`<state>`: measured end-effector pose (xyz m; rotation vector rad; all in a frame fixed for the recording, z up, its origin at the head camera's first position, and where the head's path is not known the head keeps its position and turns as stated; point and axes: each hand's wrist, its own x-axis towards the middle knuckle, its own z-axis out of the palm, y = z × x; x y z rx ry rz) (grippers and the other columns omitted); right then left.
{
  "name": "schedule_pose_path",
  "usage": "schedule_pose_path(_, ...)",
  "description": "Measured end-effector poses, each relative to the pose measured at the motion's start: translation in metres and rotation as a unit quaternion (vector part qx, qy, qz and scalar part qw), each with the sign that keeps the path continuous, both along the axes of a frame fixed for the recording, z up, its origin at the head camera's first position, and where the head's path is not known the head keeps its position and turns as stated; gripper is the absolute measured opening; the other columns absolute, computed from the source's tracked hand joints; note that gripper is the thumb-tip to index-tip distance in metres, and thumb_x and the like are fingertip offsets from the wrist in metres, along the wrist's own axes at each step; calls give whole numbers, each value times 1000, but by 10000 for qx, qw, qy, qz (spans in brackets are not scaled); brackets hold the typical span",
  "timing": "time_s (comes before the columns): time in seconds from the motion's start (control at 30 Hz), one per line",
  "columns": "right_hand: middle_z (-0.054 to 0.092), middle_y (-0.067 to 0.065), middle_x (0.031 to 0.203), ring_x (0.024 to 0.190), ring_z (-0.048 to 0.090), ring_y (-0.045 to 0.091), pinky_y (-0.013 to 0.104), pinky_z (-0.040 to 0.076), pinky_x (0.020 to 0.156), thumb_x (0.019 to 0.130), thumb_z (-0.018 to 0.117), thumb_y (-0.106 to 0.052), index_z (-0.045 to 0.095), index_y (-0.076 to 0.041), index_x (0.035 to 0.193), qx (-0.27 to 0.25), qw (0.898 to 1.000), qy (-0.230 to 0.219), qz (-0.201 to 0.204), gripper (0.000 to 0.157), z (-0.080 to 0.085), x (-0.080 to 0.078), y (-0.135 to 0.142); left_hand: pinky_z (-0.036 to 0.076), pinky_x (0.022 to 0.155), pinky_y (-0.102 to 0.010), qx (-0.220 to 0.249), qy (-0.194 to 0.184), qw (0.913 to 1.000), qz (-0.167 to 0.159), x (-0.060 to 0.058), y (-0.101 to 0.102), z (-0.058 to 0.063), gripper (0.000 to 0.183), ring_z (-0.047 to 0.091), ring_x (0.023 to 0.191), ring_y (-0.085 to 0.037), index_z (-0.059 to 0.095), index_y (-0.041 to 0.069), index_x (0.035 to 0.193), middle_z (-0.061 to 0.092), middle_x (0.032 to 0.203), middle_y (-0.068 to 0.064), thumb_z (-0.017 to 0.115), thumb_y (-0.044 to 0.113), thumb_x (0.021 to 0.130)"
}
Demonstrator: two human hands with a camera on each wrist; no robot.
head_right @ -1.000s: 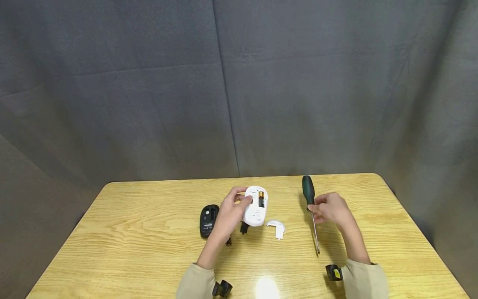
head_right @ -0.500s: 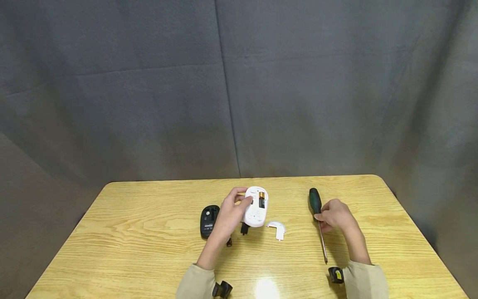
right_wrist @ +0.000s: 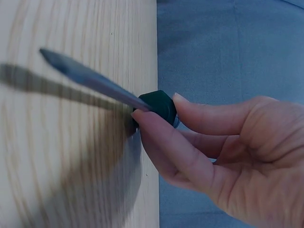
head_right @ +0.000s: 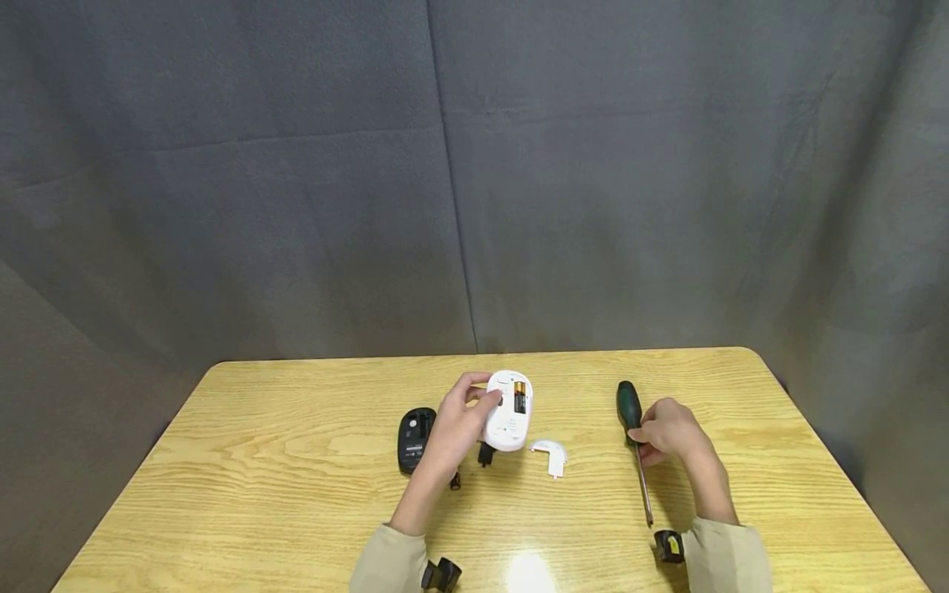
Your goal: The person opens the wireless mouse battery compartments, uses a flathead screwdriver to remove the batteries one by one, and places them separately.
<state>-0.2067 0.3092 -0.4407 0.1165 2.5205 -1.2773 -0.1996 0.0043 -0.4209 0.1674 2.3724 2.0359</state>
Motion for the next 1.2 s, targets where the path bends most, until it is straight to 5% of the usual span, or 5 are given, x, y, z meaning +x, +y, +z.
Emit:
schedule_pose_path(0.47, 66, 14, 79, 65, 68, 21, 38, 61, 63, 103, 61, -14, 44, 27, 128, 534, 9980, 322, 103, 51, 2, -2, 4, 56, 65, -26, 97, -13, 9999, -42, -1, 0, -1, 36, 68, 81, -14, 62, 0, 131, 68, 107, -12, 64, 18, 100)
schedule_pose_path(0.67, 56, 4, 64, 56, 53, 18, 36, 47, 59, 109, 53, -24, 45, 23, 133, 751, 9941, 749, 245, 54, 8, 1, -1, 56, 62, -25, 179, -59, 9998, -71, -1, 0, -1, 36, 67, 77, -12, 61, 0, 131, 67, 104, -12, 63, 17, 100)
schedule_pose_path(0.93, 68, 29, 111, 90, 72, 37, 43, 59, 71, 109, 54, -29, 50, 13, 140, 581, 9812, 1835, 146, 52, 27, 7, -20, 58, 62, -29, 275, -185, 9994, -76, -1, 1, -3, 37, 65, 75, -13, 60, 0, 132, 67, 105, -12, 63, 18, 100)
schedule_pose_path(1.2, 70, 26, 115, 92, 71, 35, 41, 58, 74, 108, 58, -23, 55, 4, 141, 366, 9618, 2706, 180, 43, 42, 12, -52, 60, 61, -32, 438, -210, 9988, -27, 0, 3, -3, 39, 65, 76, -16, 57, -2, 134, 67, 103, -14, 63, 16, 100)
